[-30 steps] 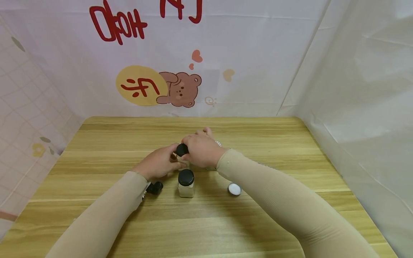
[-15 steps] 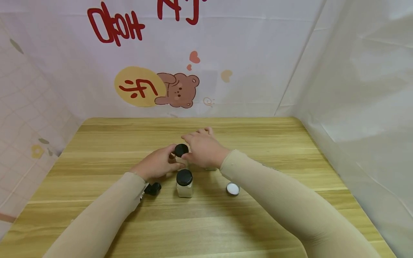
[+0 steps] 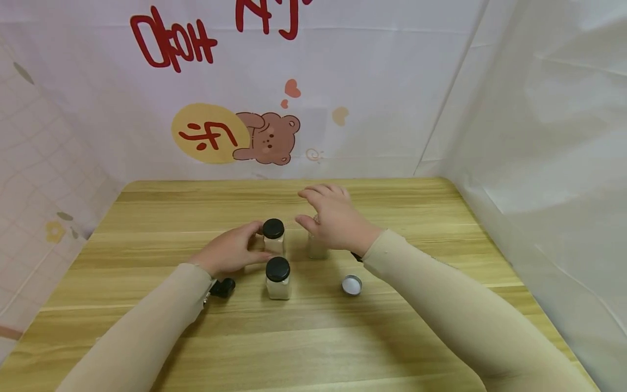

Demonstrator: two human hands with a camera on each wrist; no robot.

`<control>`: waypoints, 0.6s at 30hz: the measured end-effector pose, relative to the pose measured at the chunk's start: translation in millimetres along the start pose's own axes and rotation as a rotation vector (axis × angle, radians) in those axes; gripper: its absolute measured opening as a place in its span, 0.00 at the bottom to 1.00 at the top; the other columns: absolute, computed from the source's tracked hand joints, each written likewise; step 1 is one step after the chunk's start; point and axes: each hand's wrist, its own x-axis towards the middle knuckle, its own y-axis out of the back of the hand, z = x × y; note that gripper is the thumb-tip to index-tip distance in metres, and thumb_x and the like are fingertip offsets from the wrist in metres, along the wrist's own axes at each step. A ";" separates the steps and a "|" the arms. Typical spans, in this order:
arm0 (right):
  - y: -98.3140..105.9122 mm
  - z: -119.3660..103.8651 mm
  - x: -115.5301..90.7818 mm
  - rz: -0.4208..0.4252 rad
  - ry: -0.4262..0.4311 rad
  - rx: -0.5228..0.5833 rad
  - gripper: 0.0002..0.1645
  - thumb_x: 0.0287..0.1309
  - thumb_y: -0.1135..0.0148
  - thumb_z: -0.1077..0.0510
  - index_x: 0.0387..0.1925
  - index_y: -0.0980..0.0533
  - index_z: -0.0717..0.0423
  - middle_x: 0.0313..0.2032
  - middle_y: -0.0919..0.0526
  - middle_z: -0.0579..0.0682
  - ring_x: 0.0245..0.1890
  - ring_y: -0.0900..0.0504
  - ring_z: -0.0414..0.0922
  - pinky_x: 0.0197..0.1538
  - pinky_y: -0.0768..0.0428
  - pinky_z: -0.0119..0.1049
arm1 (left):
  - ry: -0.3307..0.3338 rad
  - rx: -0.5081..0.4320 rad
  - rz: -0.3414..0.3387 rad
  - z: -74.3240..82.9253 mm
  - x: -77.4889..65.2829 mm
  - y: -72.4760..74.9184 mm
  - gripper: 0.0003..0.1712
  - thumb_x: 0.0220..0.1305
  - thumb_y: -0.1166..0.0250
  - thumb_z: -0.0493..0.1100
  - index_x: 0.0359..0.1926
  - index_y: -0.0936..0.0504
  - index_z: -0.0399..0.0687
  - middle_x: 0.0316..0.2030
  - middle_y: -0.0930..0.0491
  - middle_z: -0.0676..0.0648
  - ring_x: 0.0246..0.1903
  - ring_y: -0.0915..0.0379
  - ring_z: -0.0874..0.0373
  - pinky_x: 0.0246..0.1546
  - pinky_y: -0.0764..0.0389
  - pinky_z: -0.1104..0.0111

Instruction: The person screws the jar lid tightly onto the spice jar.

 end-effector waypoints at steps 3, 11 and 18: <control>3.6 8.7 -8.3 0.030 -0.004 0.035 0.31 0.76 0.40 0.46 0.72 0.28 0.58 0.71 0.25 0.56 0.74 0.34 0.61 0.76 0.41 0.59 | 0.015 0.019 -0.010 -2.2 -3.9 3.2 0.53 0.60 0.28 0.73 0.78 0.36 0.58 0.74 0.29 0.47 0.74 0.32 0.41 0.73 0.32 0.42; 11.9 29.4 -32.6 0.093 -0.019 0.077 0.32 0.77 0.41 0.48 0.72 0.30 0.62 0.72 0.27 0.61 0.74 0.34 0.64 0.77 0.43 0.63 | -0.004 0.032 0.016 -6.9 -10.7 11.8 0.55 0.67 0.31 0.68 0.83 0.45 0.52 0.81 0.40 0.45 0.79 0.43 0.38 0.77 0.40 0.39; 11.4 46.1 -56.8 0.079 -0.026 0.072 0.34 0.77 0.41 0.48 0.73 0.31 0.64 0.72 0.29 0.64 0.75 0.36 0.65 0.78 0.43 0.64 | -0.033 0.027 0.098 1.2 -10.2 18.9 0.51 0.71 0.38 0.71 0.83 0.45 0.53 0.79 0.36 0.46 0.77 0.38 0.38 0.74 0.36 0.37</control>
